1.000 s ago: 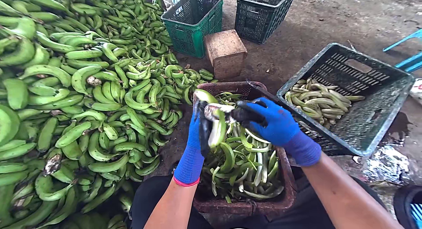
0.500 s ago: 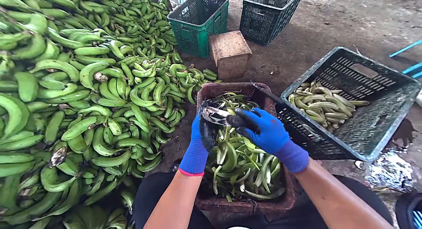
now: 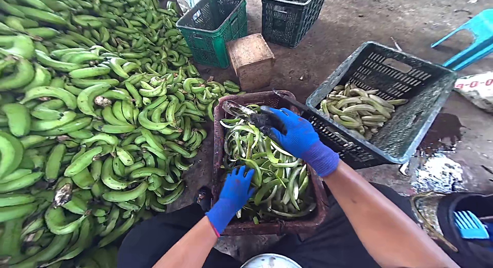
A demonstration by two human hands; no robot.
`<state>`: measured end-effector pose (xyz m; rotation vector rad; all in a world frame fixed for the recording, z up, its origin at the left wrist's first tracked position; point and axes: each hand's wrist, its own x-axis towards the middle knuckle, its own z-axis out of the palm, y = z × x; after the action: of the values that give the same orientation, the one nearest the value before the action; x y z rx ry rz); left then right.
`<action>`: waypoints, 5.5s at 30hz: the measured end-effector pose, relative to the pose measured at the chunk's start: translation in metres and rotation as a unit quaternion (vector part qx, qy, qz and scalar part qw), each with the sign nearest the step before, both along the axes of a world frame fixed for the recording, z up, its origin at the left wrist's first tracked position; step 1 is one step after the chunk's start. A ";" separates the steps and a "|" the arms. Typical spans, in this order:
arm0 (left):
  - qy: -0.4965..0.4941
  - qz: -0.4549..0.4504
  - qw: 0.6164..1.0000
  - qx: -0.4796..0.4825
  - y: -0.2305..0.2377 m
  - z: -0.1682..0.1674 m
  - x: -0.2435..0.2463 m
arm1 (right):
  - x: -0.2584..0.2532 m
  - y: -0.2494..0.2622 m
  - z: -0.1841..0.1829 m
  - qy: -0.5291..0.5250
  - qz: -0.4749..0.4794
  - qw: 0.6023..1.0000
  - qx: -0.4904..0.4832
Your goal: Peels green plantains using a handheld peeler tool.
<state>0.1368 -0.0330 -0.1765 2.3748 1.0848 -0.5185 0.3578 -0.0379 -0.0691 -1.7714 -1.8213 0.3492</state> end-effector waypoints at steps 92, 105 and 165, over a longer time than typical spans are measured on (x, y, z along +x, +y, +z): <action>-0.607 0.305 0.721 -0.133 0.047 0.108 -0.011 | 0.037 0.014 -0.001 0.014 -0.052 0.996 -0.077; -0.230 -0.078 0.969 -0.045 0.030 0.061 0.009 | 0.045 -0.015 0.024 -0.039 -0.211 0.977 -0.013; -0.620 0.274 0.617 -0.401 0.055 0.102 -0.025 | 0.025 0.000 0.013 0.018 -0.054 0.995 0.082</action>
<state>0.1121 0.0220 -0.0748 0.9647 0.5556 0.7031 0.3825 -0.0379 -0.0563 -1.7303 -1.6713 0.1832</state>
